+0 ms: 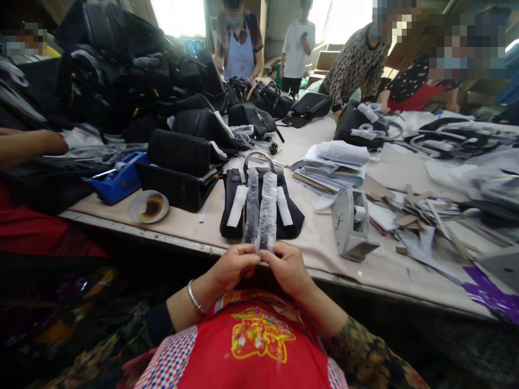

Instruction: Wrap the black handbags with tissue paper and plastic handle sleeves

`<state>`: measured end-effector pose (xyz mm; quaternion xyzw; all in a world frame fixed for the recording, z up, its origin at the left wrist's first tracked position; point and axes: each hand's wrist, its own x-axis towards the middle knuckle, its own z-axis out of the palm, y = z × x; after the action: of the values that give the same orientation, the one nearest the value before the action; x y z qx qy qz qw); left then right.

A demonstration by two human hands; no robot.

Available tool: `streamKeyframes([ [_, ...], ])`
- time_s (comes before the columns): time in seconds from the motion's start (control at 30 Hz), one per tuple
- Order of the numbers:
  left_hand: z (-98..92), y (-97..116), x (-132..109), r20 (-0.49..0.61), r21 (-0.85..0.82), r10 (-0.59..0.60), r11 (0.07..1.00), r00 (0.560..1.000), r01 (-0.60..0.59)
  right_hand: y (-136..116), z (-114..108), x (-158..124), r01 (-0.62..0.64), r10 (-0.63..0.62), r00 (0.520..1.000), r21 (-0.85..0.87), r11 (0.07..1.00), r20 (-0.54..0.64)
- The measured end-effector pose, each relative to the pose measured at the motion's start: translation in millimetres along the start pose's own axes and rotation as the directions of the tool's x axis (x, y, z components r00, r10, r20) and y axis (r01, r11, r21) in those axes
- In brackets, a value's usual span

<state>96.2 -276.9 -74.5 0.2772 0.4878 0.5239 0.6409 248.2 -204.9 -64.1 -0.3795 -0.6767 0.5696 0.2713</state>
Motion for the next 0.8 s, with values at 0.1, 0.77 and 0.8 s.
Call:
streamKeyframes([
  [0.1, 4.6, 4.7, 6.7, -0.06, -0.087, -0.033, 0.996, 0.998, 0.028, 9.0, 1.3, -2.7, 0.146, -0.153, 0.988, -0.22, 0.964, -0.017],
  [0.77, 11.1, 6.4, 3.6, -0.221, 0.652, 0.458, 0.726, 0.861, -0.219, -24.5, -15.0, 31.1, -0.477, 0.391, 0.875, 0.373, 0.795, 0.287],
  [0.8, 7.8, 4.1, 7.4, -0.207, 0.693, 0.498, 0.682, 0.842, -0.234, -22.2, -12.1, 38.0, -0.507, 0.421, 0.861, 0.406, 0.76, 0.287],
])
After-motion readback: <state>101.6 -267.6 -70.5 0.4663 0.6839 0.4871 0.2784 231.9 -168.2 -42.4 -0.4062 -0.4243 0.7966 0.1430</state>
